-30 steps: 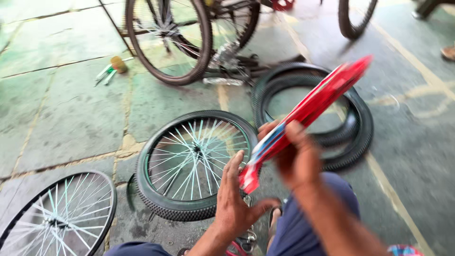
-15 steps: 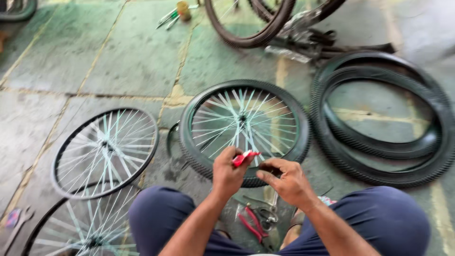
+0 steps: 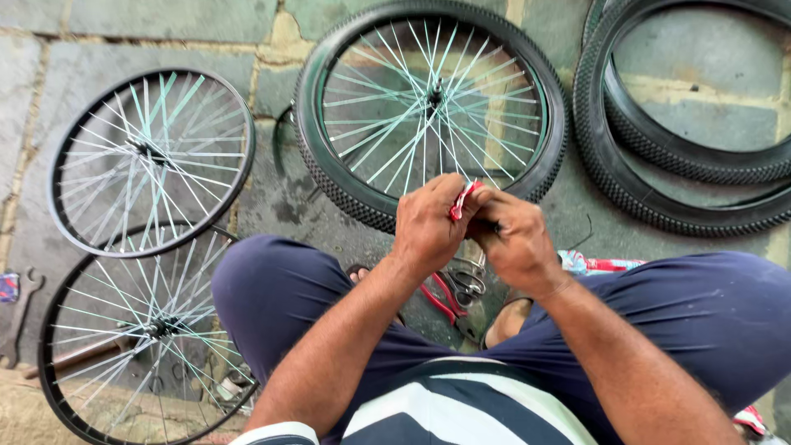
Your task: The person sits on the floor and installs a inner tube and tire onto a bicycle wheel by hand and using a tool.
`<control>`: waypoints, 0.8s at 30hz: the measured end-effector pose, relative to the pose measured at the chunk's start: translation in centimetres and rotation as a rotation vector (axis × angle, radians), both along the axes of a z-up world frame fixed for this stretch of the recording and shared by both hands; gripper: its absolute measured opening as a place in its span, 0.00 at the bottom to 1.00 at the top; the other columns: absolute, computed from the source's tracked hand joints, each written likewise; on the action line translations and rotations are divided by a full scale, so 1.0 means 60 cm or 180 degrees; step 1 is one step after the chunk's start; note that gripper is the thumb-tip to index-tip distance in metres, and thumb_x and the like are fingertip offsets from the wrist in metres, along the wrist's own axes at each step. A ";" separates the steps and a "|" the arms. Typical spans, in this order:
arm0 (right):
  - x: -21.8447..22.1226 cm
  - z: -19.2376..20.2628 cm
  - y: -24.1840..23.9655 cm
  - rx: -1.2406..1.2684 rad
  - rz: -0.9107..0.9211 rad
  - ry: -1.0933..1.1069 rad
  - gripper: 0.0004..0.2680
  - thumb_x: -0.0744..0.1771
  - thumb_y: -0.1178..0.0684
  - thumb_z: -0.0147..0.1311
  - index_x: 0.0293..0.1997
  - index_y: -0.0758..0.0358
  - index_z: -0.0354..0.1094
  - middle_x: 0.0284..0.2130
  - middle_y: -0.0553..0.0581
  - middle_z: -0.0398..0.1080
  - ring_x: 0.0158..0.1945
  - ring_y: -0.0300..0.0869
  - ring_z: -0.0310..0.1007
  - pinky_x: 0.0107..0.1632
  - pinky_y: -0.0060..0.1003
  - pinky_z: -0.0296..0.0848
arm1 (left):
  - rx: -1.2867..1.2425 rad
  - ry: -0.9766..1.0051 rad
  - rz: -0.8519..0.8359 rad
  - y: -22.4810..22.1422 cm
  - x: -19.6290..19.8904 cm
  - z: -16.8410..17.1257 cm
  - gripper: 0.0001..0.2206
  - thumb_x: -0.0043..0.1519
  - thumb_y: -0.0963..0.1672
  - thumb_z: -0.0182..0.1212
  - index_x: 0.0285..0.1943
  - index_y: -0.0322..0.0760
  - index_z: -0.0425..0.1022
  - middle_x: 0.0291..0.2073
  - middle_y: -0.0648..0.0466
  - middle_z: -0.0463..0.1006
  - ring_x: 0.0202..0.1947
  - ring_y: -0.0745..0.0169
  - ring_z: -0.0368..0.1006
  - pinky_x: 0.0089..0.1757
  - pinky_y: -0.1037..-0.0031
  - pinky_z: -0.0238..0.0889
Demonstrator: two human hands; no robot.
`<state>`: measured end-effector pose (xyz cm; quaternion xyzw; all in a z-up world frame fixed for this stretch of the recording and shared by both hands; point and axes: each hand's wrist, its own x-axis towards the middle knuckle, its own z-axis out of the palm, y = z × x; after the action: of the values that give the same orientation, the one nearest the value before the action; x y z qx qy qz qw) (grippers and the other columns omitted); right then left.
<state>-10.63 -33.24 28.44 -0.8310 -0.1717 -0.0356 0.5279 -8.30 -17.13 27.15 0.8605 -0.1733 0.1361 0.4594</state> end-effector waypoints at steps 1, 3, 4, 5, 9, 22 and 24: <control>0.000 0.003 -0.004 0.0009 0.0045 0.0071 0.06 0.62 0.65 0.58 0.41 0.69 0.72 0.37 0.59 0.76 0.37 0.49 0.80 0.42 0.38 0.76 | -0.0020 0.0004 -0.0023 -0.003 0.000 0.001 0.17 0.68 0.52 0.59 0.35 0.37 0.68 0.29 0.46 0.72 0.31 0.38 0.72 0.31 0.54 0.61; -0.001 0.009 -0.009 -0.0059 0.0075 -0.0016 0.06 0.63 0.66 0.56 0.42 0.69 0.72 0.38 0.60 0.76 0.39 0.49 0.80 0.43 0.37 0.76 | -0.0029 -0.0004 -0.0052 -0.009 -0.001 0.002 0.16 0.68 0.52 0.59 0.36 0.37 0.68 0.30 0.46 0.73 0.31 0.39 0.72 0.31 0.55 0.62; 0.000 0.012 -0.009 -0.0081 0.0086 -0.0078 0.07 0.63 0.66 0.55 0.43 0.70 0.72 0.38 0.60 0.76 0.40 0.48 0.80 0.44 0.37 0.76 | -0.0022 -0.0025 -0.0071 -0.010 0.000 0.003 0.16 0.68 0.52 0.58 0.36 0.36 0.68 0.30 0.46 0.73 0.31 0.39 0.72 0.32 0.55 0.63; 0.001 0.014 -0.010 -0.0152 0.0044 -0.0052 0.06 0.63 0.66 0.56 0.42 0.69 0.72 0.38 0.60 0.76 0.39 0.48 0.79 0.43 0.37 0.76 | 0.0083 -0.0051 -0.0073 -0.011 0.001 0.004 0.17 0.68 0.52 0.58 0.36 0.36 0.68 0.30 0.47 0.73 0.31 0.39 0.72 0.31 0.55 0.63; 0.005 0.016 -0.016 0.0074 0.0063 0.0192 0.06 0.63 0.65 0.56 0.43 0.69 0.73 0.37 0.58 0.76 0.38 0.44 0.78 0.43 0.35 0.76 | 0.0352 -0.0154 -0.0081 -0.015 0.009 0.005 0.18 0.68 0.53 0.57 0.34 0.37 0.68 0.29 0.47 0.73 0.31 0.42 0.73 0.32 0.56 0.64; 0.014 -0.012 -0.009 -0.0815 -0.0707 -0.0868 0.07 0.64 0.55 0.64 0.32 0.64 0.69 0.29 0.60 0.71 0.30 0.55 0.74 0.34 0.46 0.71 | -0.0304 0.0726 -0.0108 -0.036 0.012 -0.005 0.22 0.70 0.56 0.51 0.36 0.40 0.81 0.21 0.48 0.76 0.24 0.45 0.75 0.28 0.62 0.65; 0.017 -0.015 -0.005 -0.0813 -0.0740 -0.0987 0.06 0.65 0.56 0.63 0.33 0.65 0.69 0.29 0.60 0.71 0.31 0.55 0.74 0.34 0.46 0.71 | -0.0528 0.1047 -0.0085 -0.035 0.014 -0.009 0.22 0.68 0.56 0.52 0.37 0.39 0.81 0.19 0.48 0.75 0.20 0.52 0.75 0.27 0.64 0.65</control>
<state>-9.59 -33.53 27.55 -0.8898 -0.1571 -0.2014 0.3781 -7.47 -19.24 26.63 0.8279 -0.0954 0.0012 0.5528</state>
